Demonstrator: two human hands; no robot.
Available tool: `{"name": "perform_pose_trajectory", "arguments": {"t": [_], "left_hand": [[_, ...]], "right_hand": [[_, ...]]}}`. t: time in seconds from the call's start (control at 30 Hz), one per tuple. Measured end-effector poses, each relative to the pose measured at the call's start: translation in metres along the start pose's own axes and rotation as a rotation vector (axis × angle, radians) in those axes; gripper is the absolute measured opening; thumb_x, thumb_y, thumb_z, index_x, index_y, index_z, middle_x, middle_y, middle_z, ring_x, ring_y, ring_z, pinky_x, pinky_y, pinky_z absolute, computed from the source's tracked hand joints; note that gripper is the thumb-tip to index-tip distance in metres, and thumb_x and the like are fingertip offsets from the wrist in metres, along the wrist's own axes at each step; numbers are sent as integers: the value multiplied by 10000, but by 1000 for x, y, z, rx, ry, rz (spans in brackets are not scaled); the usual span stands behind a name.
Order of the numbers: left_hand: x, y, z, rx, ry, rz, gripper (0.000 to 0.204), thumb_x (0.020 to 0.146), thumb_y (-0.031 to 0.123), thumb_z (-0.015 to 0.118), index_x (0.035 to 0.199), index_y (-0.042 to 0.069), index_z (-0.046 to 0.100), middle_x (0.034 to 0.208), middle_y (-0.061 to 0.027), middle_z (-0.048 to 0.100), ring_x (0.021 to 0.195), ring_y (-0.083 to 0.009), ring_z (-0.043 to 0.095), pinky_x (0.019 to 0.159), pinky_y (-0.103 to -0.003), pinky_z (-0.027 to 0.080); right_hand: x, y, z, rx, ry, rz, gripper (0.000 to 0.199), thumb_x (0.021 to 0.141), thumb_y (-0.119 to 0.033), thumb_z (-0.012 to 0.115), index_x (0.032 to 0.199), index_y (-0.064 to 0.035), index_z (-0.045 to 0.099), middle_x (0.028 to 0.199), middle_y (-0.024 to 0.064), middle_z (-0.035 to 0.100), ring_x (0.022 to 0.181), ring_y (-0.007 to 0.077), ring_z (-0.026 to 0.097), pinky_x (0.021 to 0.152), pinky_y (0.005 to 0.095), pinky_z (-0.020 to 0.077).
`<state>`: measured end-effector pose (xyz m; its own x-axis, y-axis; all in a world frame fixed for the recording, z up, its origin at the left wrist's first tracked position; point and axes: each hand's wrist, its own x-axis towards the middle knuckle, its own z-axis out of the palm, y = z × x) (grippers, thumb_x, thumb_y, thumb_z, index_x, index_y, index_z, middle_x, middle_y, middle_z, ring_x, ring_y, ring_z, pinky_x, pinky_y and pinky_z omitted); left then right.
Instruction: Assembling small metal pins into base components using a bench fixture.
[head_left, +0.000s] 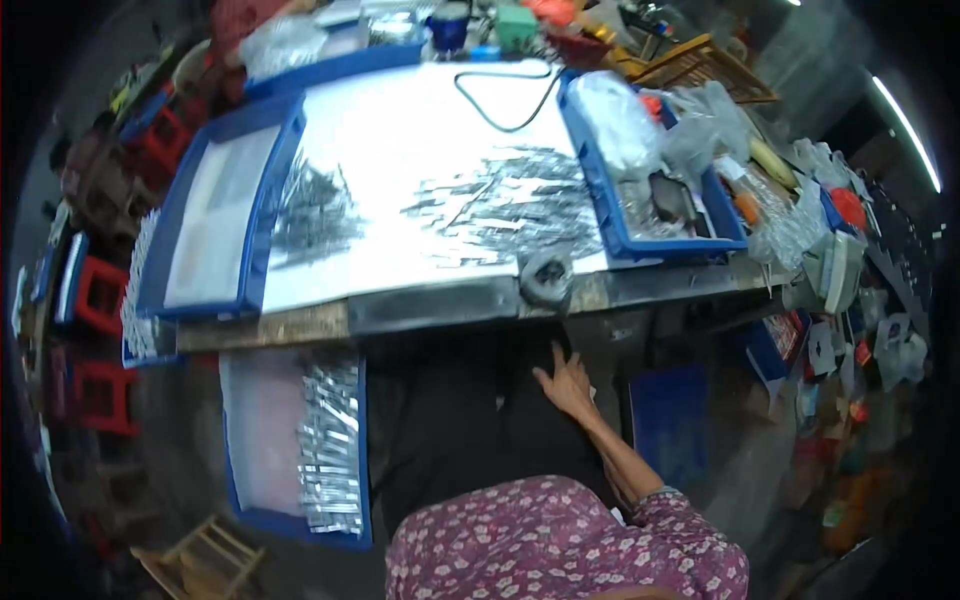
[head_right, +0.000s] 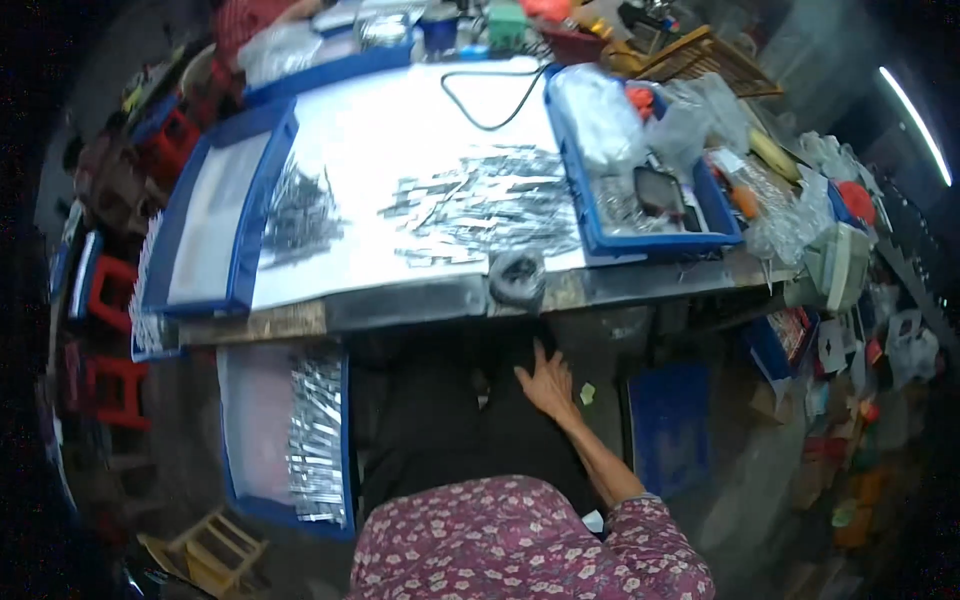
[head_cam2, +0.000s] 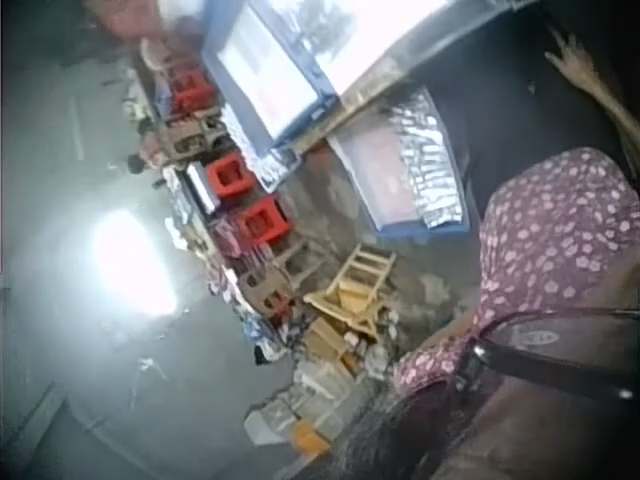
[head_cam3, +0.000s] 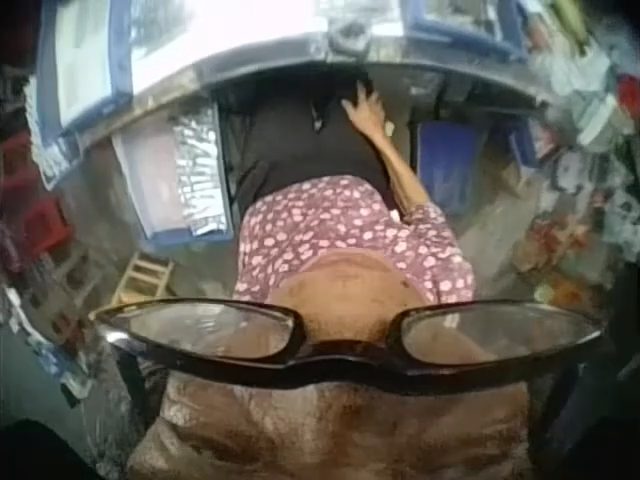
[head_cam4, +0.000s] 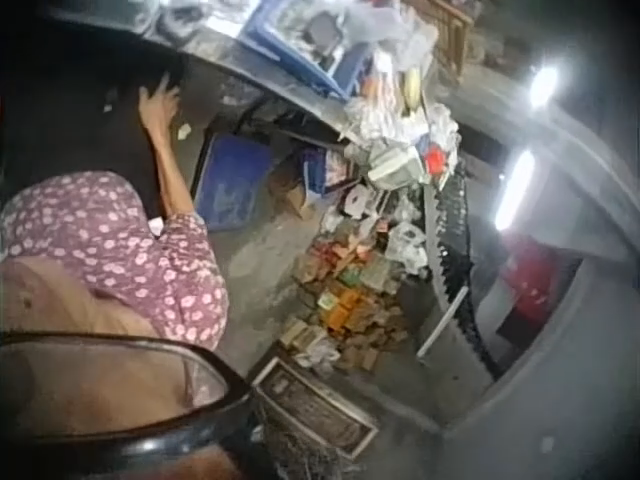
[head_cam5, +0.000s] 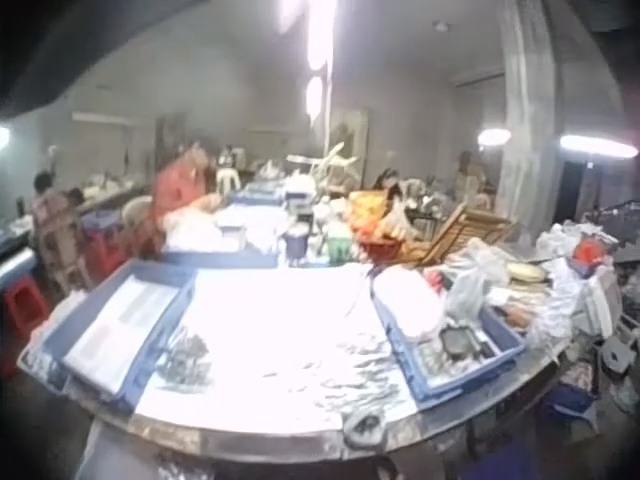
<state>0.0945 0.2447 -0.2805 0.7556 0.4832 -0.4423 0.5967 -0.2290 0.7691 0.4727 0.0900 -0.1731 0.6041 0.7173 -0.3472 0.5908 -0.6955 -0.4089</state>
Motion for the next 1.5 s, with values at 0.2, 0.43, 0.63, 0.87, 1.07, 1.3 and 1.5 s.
{"name": "perform_pose_trajectory", "arguments": {"t": [0.2, 0.43, 0.63, 0.87, 1.07, 1.3, 1.5], "left_hand": [[81, 49, -82, 203, -13, 177, 364, 772, 275, 533, 1066, 66, 484, 819, -180, 610, 780, -400, 563, 628, -481, 437], [135, 87, -120, 338, -81, 299, 356, 771, 276, 534, 1057, 67, 492, 820, -177, 612, 782, -396, 565, 629, -478, 439], [154, 108, -137, 414, -128, 367, 350, 770, 276, 535, 1049, 68, 499, 821, -175, 613, 783, -393, 567, 631, -476, 441], [163, 125, -142, 480, -164, 423, 342, 769, 277, 536, 1039, 69, 507, 822, -172, 614, 785, -390, 569, 632, -473, 444], [168, 137, -144, 527, -187, 461, 336, 768, 278, 537, 1031, 70, 514, 823, -169, 616, 786, -386, 570, 634, -471, 445], [167, 142, -148, 573, -212, 482, 329, 766, 278, 538, 1021, 71, 523, 824, -166, 617, 788, -383, 572, 636, -468, 448], [162, 145, -147, 604, -236, 494, 323, 765, 279, 539, 1013, 72, 530, 825, -164, 618, 789, -380, 574, 637, -466, 449]], "right_hand": [[1, 16, 6, -25, 82, -25, 701, 792, -424, 531, 1341, -81, 264, 1230, 361, 310, 1066, 511, 379, 847, 571, 346], [17, 6, -2, -92, 20, 3, 760, 774, -448, 538, 1348, -56, 231, 1214, 382, 324, 1054, 534, 396, 855, 550, 374], [52, 22, 22, -21, 157, -118, 596, 756, -422, 538, 1186, -16, 464, 1071, 266, 522, 968, 407, 510, 824, 479, 413], [81, 35, 38, -34, 59, -154, 506, 783, -456, 465, 993, -18, 604, 953, 201, 600, 894, 362, 562, 761, 459, 451], [94, 43, 50, 5, 104, -184, 572, 743, -443, 560, 1099, -1, 487, 1024, 227, 526, 955, 385, 509, 807, 443, 429], [85, 26, 28, 71, 56, -137, 646, 721, -451, 585, 1150, 9, 438, 1106, 240, 486, 1022, 395, 475, 841, 440, 417], [85, 28, 28, 67, -4, -131, 665, 720, -463, 581, 1166, 6, 431, 1141, 240, 470, 1057, 393, 456, 857, 441, 408]]}}
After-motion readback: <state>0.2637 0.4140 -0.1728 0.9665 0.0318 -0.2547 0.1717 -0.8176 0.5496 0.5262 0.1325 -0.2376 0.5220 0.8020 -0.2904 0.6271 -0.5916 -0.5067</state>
